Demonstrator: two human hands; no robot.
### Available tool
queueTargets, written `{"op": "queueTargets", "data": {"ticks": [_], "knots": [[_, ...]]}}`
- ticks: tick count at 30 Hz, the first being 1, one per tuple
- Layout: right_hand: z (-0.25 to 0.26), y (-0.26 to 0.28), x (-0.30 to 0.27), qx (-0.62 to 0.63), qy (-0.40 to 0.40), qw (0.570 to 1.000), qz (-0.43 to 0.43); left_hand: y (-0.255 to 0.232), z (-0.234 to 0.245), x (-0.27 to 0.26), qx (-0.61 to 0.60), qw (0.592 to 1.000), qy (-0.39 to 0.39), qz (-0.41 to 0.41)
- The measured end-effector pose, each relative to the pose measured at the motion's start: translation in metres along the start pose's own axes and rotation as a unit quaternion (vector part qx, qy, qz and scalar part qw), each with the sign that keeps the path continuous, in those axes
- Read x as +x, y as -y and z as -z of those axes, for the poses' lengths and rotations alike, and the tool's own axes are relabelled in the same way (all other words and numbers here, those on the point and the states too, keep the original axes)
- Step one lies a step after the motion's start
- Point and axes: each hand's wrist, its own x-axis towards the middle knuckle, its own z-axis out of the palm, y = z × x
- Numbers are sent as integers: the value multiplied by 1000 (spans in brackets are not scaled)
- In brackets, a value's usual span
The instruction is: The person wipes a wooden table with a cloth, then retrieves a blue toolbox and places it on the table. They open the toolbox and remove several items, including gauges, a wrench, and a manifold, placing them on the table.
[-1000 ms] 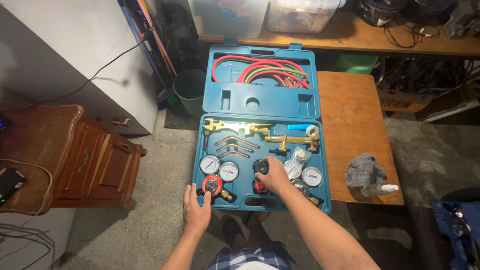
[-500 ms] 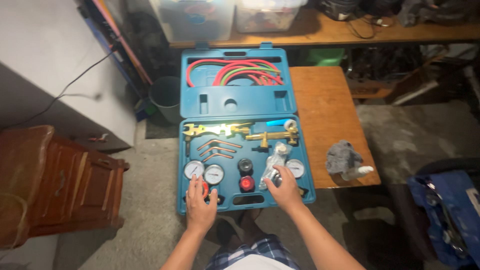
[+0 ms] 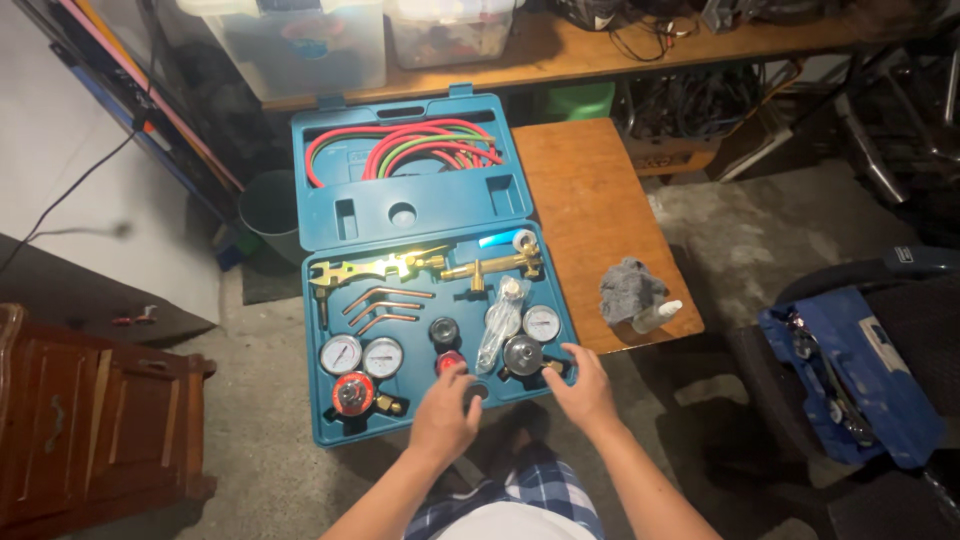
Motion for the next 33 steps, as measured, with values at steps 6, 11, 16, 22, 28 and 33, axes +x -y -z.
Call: {"op": "queueTargets", "data": {"ticks": [6,11,16,22,28,33], "knots": [[3,-2,12,31,1,999,14,-19,-27,16,0,999,39,-24],[39,-44,30,29,-155,987,24,-5,-62,58,83,994,-10,-77],[92,-101,49,-14,-168,984,-61,6,-78,95,118,993,25,14],[110,-150,83,-50,-43,991,-115,-1,-78,113,94,995,-32,4],[98,-174,112,-47,-32,995,-77,-27,-66,107,41,994,-83,56],[99,-174,121,-9,6,997,-80,-43,-47,92,60,987,-104,111]]}}
